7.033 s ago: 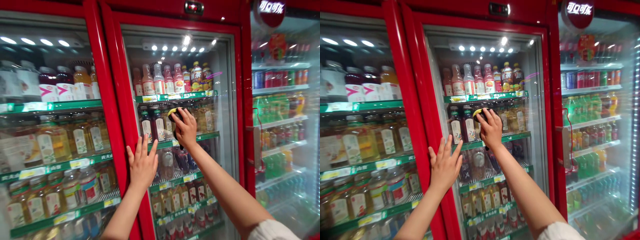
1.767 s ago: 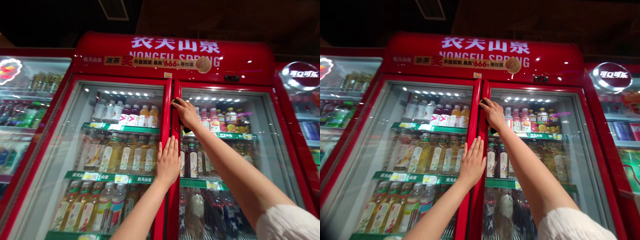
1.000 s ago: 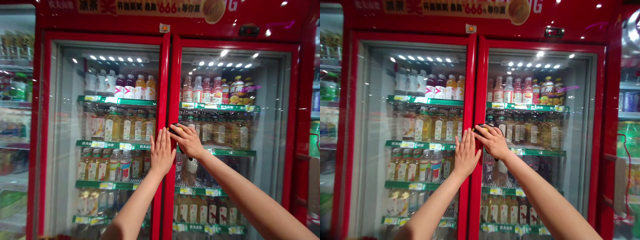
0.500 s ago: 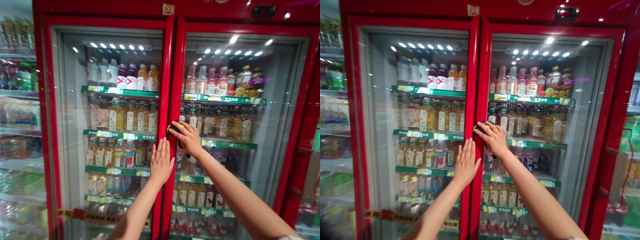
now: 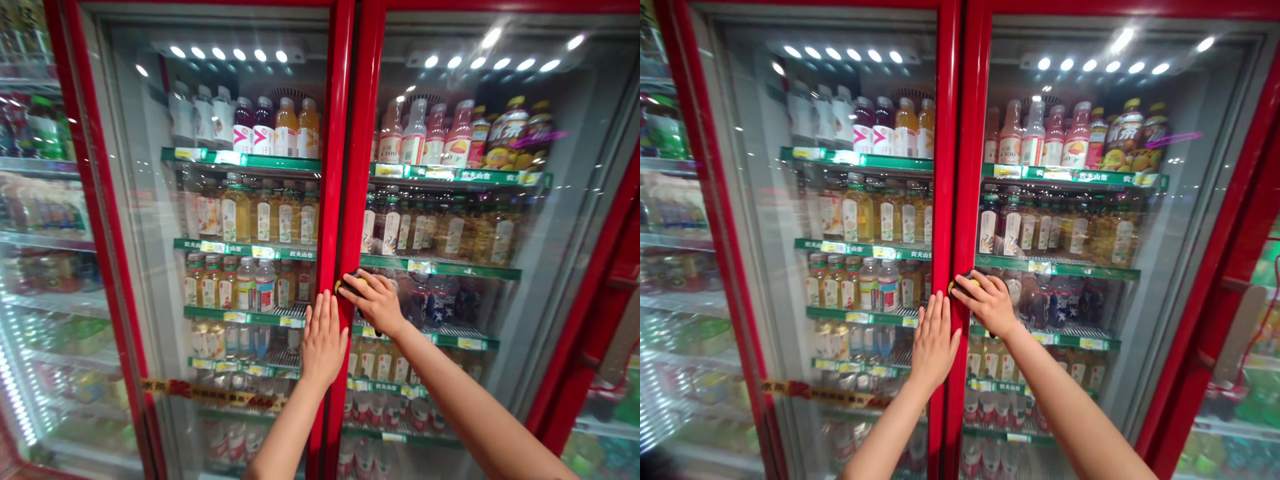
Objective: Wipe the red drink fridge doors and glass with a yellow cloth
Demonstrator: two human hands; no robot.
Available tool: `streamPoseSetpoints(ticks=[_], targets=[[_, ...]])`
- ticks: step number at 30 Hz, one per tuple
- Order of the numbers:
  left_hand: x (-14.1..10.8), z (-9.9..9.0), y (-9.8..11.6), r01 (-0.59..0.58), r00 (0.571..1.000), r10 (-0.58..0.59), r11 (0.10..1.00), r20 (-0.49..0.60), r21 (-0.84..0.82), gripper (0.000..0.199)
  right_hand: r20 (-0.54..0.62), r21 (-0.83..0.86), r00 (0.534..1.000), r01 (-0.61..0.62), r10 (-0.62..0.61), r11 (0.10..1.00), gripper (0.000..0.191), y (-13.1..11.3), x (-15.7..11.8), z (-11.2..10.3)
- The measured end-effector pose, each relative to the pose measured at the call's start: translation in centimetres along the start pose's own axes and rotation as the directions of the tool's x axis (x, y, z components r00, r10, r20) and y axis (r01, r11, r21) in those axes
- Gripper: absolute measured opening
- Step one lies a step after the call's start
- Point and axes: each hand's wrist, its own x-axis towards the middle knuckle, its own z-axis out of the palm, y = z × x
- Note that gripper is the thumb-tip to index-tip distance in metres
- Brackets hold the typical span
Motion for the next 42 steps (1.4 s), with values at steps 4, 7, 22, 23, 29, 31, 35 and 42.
streamPoseSetpoints(ticks=[4, 7, 22, 23, 29, 31, 35, 42], targets=[[0.0, -0.1, 0.6, -0.006, 1.000, 0.006, 1.000, 0.019, -0.006, 0.081, -0.064, -0.004, 0.989, -0.135, 0.135, 0.991, 0.043, 1.0, 2.7, 0.0], [-1.2, 0.4, 1.0, -0.013, 0.999, 0.014, 1.000, 0.046, -0.021, 0.080, -0.091, 0.000, 0.984, -0.155, 0.155, 0.988, 0.042, -0.5, 1.2, 0.5], [-1.6, 0.7, 2.1, 0.015, 0.999, -0.011, 0.998, 0.054, -0.067, 0.084, -0.064, -0.041, 0.981, -0.187, 0.184, 0.982, 0.043, 0.4, 2.7, -0.1], [-1.7, 0.7, 2.1, 0.023, 0.998, -0.019, 0.997, 0.052, -0.069, 0.084, -0.059, -0.045, 0.980, -0.191, 0.188, 0.981, 0.045, 0.0, 2.0, 0.0], [-3.0, 0.4, 1.6, 0.017, 0.998, -0.012, 0.997, 0.068, -0.073, 0.080, -0.012, -0.109, 0.991, -0.130, 0.130, 0.986, 0.042, -2.1, -4.3, 0.2], [-2.4, 0.3, 1.5, -0.005, 0.997, 0.011, 0.997, 0.078, -0.077, 0.081, -0.034, -0.150, 0.989, -0.145, 0.141, 0.978, 0.041, -1.1, -3.1, -0.1], [-0.7, 0.1, 1.7, -0.015, 0.997, 0.021, 0.997, 0.078, -0.077, 0.082, -0.120, -0.152, 0.940, -0.336, 0.320, 0.929, 0.044, 2.0, 3.2, -0.1], [-0.9, 0.2, 2.2, -0.012, 0.993, 0.026, 0.993, 0.119, -0.119, 0.081, -0.047, -0.060, 0.974, -0.224, 0.221, 0.973, 0.035, -1.3, -1.1, 1.3]])
